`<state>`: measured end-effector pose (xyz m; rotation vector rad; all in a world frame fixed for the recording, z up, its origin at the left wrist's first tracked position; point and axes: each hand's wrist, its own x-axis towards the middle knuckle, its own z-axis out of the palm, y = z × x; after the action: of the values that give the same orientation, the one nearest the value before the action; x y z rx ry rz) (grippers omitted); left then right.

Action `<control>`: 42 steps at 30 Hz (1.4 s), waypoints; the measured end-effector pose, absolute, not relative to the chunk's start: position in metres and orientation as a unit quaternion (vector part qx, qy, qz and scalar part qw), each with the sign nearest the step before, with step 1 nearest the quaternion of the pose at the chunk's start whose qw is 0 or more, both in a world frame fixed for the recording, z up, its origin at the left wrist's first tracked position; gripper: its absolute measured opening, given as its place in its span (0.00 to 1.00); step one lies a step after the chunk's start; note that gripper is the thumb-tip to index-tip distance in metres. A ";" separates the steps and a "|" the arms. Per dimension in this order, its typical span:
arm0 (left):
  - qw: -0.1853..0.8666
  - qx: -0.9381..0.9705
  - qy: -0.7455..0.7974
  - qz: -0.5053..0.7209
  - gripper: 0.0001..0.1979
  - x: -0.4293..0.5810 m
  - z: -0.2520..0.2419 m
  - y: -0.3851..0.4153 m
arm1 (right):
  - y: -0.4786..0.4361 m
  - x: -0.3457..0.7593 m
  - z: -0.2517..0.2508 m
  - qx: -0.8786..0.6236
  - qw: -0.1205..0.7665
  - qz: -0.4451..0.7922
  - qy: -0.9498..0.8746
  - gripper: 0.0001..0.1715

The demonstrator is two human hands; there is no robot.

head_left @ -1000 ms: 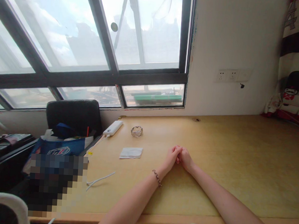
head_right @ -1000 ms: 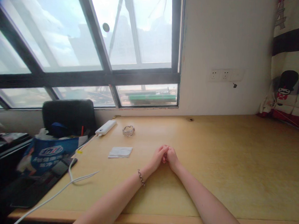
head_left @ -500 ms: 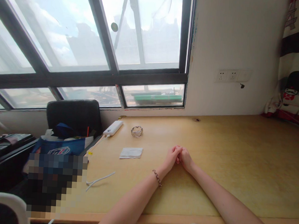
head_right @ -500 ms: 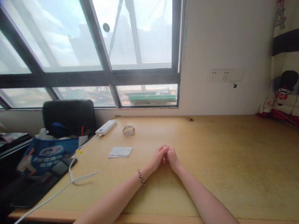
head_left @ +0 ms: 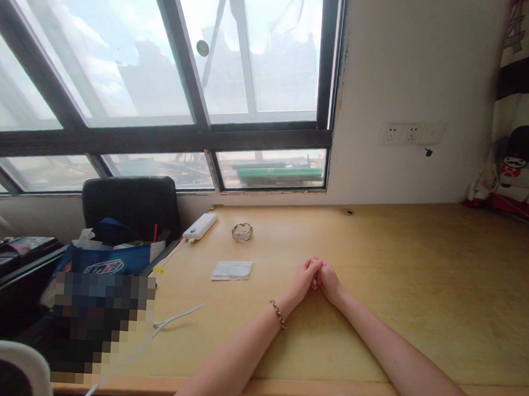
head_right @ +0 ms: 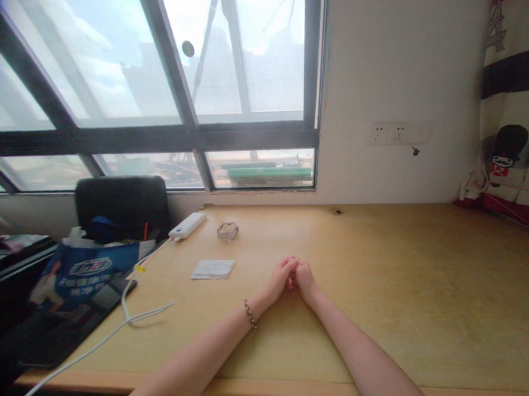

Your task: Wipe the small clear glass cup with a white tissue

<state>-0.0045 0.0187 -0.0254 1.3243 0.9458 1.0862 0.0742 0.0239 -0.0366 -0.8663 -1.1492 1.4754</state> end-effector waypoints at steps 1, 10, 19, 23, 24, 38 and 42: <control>0.558 0.562 0.399 0.461 0.20 -0.005 -0.025 0.019 | 0.024 0.074 -0.037 -0.359 0.515 0.614 -0.478 0.16; 0.540 0.577 0.400 0.465 0.19 -0.003 -0.023 0.017 | 0.025 0.076 -0.038 -0.366 0.513 0.606 -0.486 0.19; 0.295 0.711 0.458 0.445 0.19 -0.011 -0.015 0.006 | 0.030 0.083 -0.040 -0.453 0.539 0.512 -0.492 0.21; 0.094 0.762 0.530 0.360 0.21 -0.023 -0.005 0.009 | 0.028 0.088 -0.030 -0.480 0.570 0.463 -0.480 0.23; 0.046 0.750 0.566 0.339 0.21 -0.028 -0.004 0.010 | 0.028 0.090 -0.027 -0.487 0.578 0.455 -0.470 0.23; -0.051 0.610 0.764 0.204 0.31 -0.071 -0.032 0.044 | 0.030 0.096 -0.025 -0.510 0.613 0.433 -0.421 0.23; -0.014 0.757 0.605 0.246 0.26 -0.057 -0.026 0.034 | 0.030 0.095 -0.025 -0.510 0.614 0.425 -0.427 0.23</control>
<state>-0.0567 0.0336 -0.0264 2.4008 1.9167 0.7798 0.0954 0.0297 -0.0251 -1.1754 -0.9838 0.9789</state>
